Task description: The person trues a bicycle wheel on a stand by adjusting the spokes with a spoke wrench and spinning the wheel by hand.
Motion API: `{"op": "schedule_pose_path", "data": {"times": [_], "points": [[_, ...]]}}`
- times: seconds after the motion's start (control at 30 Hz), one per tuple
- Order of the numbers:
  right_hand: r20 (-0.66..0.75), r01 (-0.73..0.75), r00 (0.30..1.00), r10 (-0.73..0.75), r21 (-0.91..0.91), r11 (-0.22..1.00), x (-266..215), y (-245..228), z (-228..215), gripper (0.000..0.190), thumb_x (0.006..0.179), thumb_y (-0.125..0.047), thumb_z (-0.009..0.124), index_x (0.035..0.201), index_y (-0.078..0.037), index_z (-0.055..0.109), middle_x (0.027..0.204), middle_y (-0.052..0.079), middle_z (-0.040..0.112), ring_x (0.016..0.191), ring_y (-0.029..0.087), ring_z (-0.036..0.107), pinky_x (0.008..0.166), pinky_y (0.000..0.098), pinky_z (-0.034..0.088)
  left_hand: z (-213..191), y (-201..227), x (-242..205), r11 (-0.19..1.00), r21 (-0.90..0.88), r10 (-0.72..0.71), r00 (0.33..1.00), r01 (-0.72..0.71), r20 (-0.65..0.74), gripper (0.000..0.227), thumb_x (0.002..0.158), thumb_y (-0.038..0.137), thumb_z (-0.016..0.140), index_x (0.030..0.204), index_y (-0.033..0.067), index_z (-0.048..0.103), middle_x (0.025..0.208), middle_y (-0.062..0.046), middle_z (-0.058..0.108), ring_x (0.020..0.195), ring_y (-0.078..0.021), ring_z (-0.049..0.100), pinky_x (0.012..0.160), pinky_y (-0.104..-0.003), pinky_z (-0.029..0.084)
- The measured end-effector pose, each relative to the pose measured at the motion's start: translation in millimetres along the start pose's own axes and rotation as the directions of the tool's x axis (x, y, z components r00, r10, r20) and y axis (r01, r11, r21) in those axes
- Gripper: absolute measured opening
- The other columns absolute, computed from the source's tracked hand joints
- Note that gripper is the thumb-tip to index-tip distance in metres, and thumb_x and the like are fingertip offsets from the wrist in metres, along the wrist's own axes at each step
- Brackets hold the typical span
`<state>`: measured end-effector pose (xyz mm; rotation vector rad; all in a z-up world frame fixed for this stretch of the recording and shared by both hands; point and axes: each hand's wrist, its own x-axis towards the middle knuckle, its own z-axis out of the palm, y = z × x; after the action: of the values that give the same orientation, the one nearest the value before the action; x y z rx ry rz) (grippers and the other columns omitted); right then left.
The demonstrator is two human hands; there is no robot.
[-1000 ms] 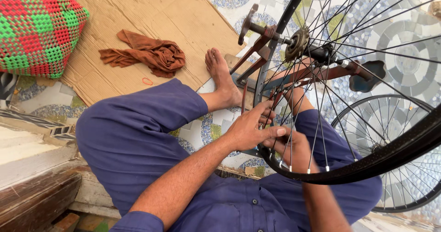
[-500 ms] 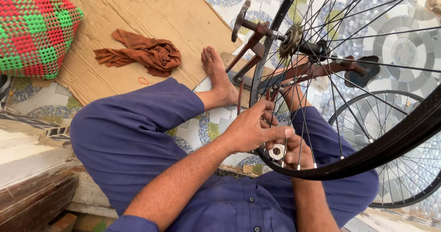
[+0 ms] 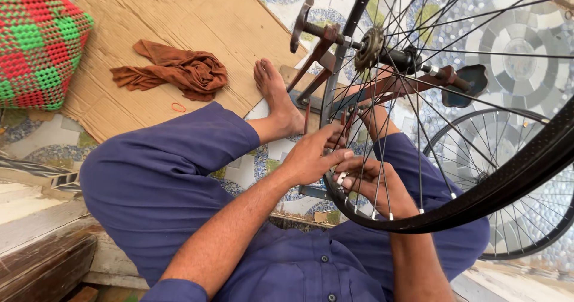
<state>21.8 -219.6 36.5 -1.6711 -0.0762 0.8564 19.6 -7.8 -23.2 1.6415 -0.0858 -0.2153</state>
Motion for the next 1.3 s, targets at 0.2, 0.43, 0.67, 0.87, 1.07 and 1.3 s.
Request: {"op": "schedule_pose_path", "data": {"times": [0.2,0.43,0.67,0.87,1.07,1.3], "points": [[-0.217,-0.062,0.976,0.032,-0.132,0.989,4,13,1,0.029,0.089,-0.007,0.072,0.116,0.003,0.069,0.087,0.007,0.071,0.075,0.013,0.064,0.066,0.0294,0.052,-4,11,-3,0.997,-0.041,-0.066,0.996,0.068,0.054,0.068,0.087,0.051,0.071,0.135,0.0052,0.057,0.112,-0.011,0.076,0.106,-0.0249,0.075,0.091,-0.038,0.057],[-0.130,-0.006,0.991,0.006,-0.002,1.000,3,24,-2,0.027,0.095,-0.010,0.070,0.117,0.005,0.070,0.087,0.005,0.070,0.077,0.010,0.064,0.070,0.0271,0.054,-2,13,-6,0.995,-0.034,-0.090,0.995,0.091,0.039,0.073,0.086,0.054,0.072,0.135,0.0024,0.056,0.111,-0.011,0.075,0.104,-0.0244,0.075,0.088,-0.038,0.059],[-0.123,-0.008,0.992,-0.025,-0.260,0.966,10,30,-11,0.024,0.091,-0.011,0.074,0.109,0.004,0.073,0.083,0.004,0.072,0.070,0.010,0.061,0.063,0.0276,0.051,-1,20,-8,0.990,-0.047,-0.130,0.991,0.131,0.025,0.073,0.083,0.050,0.074,0.136,0.0029,0.057,0.110,-0.010,0.076,0.101,-0.0229,0.075,0.086,-0.037,0.060],[-0.030,-0.160,0.987,0.160,0.011,0.987,2,39,-20,0.028,0.096,-0.007,0.073,0.121,0.007,0.075,0.090,0.008,0.070,0.062,0.015,0.046,0.052,0.0297,0.032,0,25,-10,0.986,-0.108,-0.124,0.991,0.129,0.052,0.073,0.084,0.050,0.075,0.136,0.0013,0.056,0.109,-0.011,0.075,0.100,-0.0221,0.075,0.085,-0.036,0.060],[-0.129,0.131,0.984,-0.125,0.037,0.991,15,2,35,0.038,0.081,-0.011,0.081,0.115,0.002,0.070,0.099,0.000,0.075,0.086,0.007,0.068,0.074,0.0249,0.056,4,22,-9,0.996,-0.015,-0.090,0.996,0.090,-0.015,0.073,0.085,0.050,0.074,0.136,0.0011,0.057,0.106,-0.012,0.075,0.096,-0.0236,0.075,0.085,-0.036,0.059],[-0.176,0.098,0.981,-0.087,0.060,0.993,-6,16,11,0.051,0.081,-0.024,0.088,0.117,0.007,0.070,0.099,0.014,0.068,0.084,0.017,0.062,0.073,0.0293,0.050,-3,35,-13,0.992,-0.084,-0.089,0.996,0.091,0.032,0.074,0.084,0.049,0.074,0.136,0.0004,0.055,0.105,-0.012,0.075,0.096,-0.0221,0.075,0.083,-0.035,0.060]]}}
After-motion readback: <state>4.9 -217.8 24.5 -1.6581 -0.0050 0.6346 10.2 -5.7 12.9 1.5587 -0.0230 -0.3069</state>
